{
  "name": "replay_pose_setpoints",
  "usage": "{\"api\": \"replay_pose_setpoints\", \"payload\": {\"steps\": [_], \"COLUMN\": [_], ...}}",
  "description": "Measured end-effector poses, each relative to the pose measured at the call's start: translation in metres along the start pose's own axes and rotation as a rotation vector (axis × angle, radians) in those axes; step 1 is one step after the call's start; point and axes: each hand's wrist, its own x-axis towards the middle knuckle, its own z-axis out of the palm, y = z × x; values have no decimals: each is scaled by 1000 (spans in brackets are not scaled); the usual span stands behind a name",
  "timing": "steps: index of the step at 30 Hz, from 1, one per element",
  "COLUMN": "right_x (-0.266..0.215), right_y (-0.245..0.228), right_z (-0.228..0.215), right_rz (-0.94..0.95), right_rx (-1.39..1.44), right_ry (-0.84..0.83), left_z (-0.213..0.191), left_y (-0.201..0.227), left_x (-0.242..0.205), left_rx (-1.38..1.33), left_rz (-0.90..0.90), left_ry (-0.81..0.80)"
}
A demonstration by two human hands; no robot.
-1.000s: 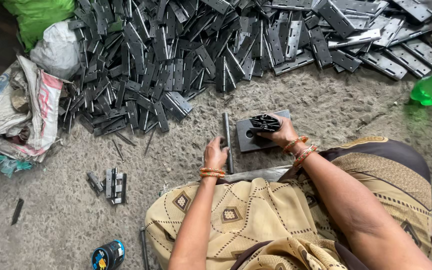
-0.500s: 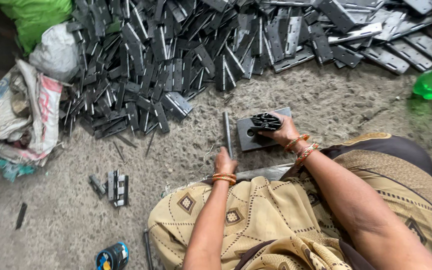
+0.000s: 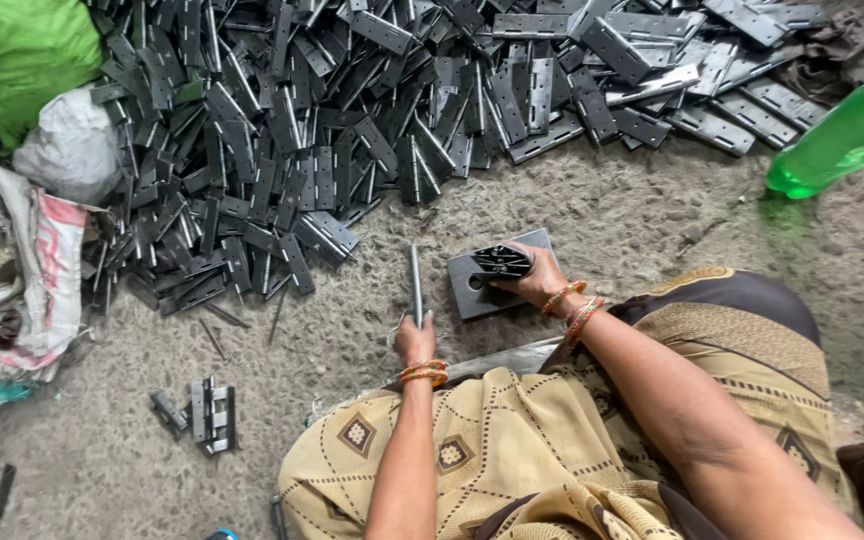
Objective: The person sits on the floor and repeatedly assembles metal hinges by placing them on a metal block, inserting a pin, and striking it with a metal rod. The person handles the hinges one at a time and discards the assembled units into a nearby pile.
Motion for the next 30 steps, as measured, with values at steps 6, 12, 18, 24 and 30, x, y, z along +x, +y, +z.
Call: {"api": "replay_pose_setpoints", "payload": {"steps": [6,12,18,24,30], "right_x": [-1,-3,-2,-2,-8], "right_y": [-1,-6,-6,-9,-12], "right_z": [-1,-4,1,0,1], "right_rz": [-9,-35,-69,-59,-42], "right_rx": [-5,-5,-10,-28,37], "right_ry": [-6,-10,6,0,-10], "left_z": [-28,-132,-298,-345,-175], "left_y": [28,128,234,263,215], "left_x": [-28,-122,-217,-242,-209], "left_rx": [-148,-1031,-1416,-1428,-604], "left_rz": [242,455,1082,1170,1281], "left_ry": [170,96,487,975,431]}}
